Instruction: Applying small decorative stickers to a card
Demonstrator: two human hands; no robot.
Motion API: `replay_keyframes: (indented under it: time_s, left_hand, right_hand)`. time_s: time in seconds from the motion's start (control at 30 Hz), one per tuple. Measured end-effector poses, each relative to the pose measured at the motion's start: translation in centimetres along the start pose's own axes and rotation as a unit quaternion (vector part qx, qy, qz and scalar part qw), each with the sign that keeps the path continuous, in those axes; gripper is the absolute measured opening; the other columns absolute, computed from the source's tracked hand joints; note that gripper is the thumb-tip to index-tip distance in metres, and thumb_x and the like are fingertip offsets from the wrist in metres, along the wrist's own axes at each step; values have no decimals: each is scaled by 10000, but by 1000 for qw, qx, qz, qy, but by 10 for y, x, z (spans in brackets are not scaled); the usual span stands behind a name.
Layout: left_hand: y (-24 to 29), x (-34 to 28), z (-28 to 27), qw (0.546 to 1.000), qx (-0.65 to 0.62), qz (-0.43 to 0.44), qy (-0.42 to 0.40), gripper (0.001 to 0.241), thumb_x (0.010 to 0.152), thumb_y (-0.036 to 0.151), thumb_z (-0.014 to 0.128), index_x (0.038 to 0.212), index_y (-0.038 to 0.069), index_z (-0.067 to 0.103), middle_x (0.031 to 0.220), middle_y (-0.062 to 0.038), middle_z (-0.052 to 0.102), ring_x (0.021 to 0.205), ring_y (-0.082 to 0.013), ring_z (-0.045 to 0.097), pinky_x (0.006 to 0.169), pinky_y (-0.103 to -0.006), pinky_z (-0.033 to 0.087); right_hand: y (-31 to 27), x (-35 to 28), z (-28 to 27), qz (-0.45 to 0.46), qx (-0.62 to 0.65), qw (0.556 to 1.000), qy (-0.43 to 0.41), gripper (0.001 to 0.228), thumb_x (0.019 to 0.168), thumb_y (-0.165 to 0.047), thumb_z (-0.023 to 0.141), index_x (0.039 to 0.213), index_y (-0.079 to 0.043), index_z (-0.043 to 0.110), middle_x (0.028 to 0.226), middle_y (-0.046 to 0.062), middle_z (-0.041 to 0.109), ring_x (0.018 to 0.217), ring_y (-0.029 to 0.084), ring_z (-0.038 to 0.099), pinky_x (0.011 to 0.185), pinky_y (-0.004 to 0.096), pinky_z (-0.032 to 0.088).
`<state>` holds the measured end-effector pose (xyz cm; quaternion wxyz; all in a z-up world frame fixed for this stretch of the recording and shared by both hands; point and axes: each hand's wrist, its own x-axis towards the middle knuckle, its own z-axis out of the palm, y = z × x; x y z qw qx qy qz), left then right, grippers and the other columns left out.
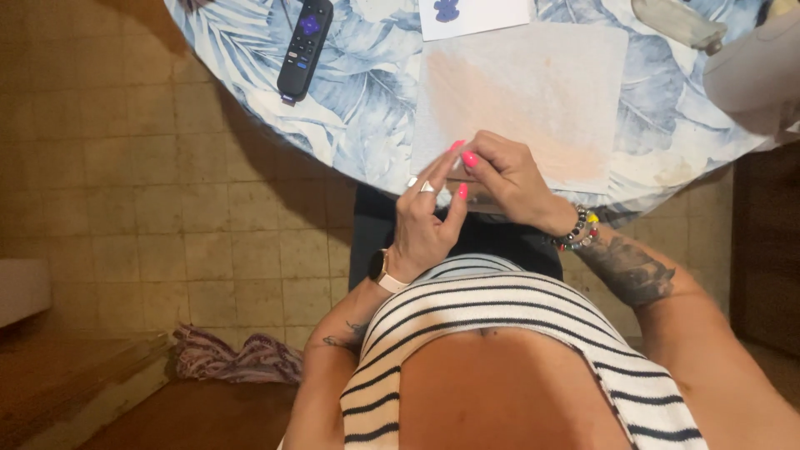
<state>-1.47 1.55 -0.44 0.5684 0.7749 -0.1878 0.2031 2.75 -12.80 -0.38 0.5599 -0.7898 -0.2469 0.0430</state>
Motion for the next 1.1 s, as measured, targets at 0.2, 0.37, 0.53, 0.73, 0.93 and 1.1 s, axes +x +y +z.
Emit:
replay_keyframes:
  time_s: [0.2,0.37,0.53,0.73,0.93,1.1]
  left_hand:
    - [-29,-24,-10,954,278,112,-23,278,759,182,578,1024,99,585,1019,-51,578,1015,-243,544,910,-402,355]
    - [-37,-32,-12,934,332,118,-60,357,800,340,552,1074,110,552,1086,-45,546,1086,-216,493,927,-396,312]
    - [-34,-26,-14,939,319,111,-63,386,780,373,572,1064,112,560,1054,-44,558,1065,-209,505,926,-400,300]
    - [-18,53,-27,961,259,94,20,316,815,226,552,1106,102,538,1060,-48,554,1057,-222,515,973,-454,245]
    - [-33,146,-19,988,103,112,19,227,833,0,469,1056,-15,505,1056,-141,539,1039,-303,526,994,-406,413]
    - [-58,195,-6,993,107,46,13,212,846,107,489,1054,67,508,963,-91,601,883,-216,599,783,-301,468]
  right_hand:
    - [20,36,-3,-193,-447,869,-90,107,770,-137,508,766,-32,487,682,130,430,615,308,505,515,388,431]
    - [58,51,3,-299,-504,804,-98,111,695,-217,483,688,-107,471,638,64,416,524,247,488,440,351,400]
    - [33,35,-27,-285,-512,776,-232,137,654,-164,440,754,-108,514,701,41,481,565,231,540,483,340,441]
    - [-7,71,-70,-90,-182,954,-219,143,827,-71,422,936,6,475,904,249,488,801,470,514,607,499,419]
    - [-6,130,-101,32,-33,995,-86,263,912,-23,495,654,-13,451,663,75,553,530,96,514,510,166,414]
    - [13,175,-112,-37,57,997,-30,284,823,28,634,894,-4,360,775,128,510,669,169,558,638,227,500]
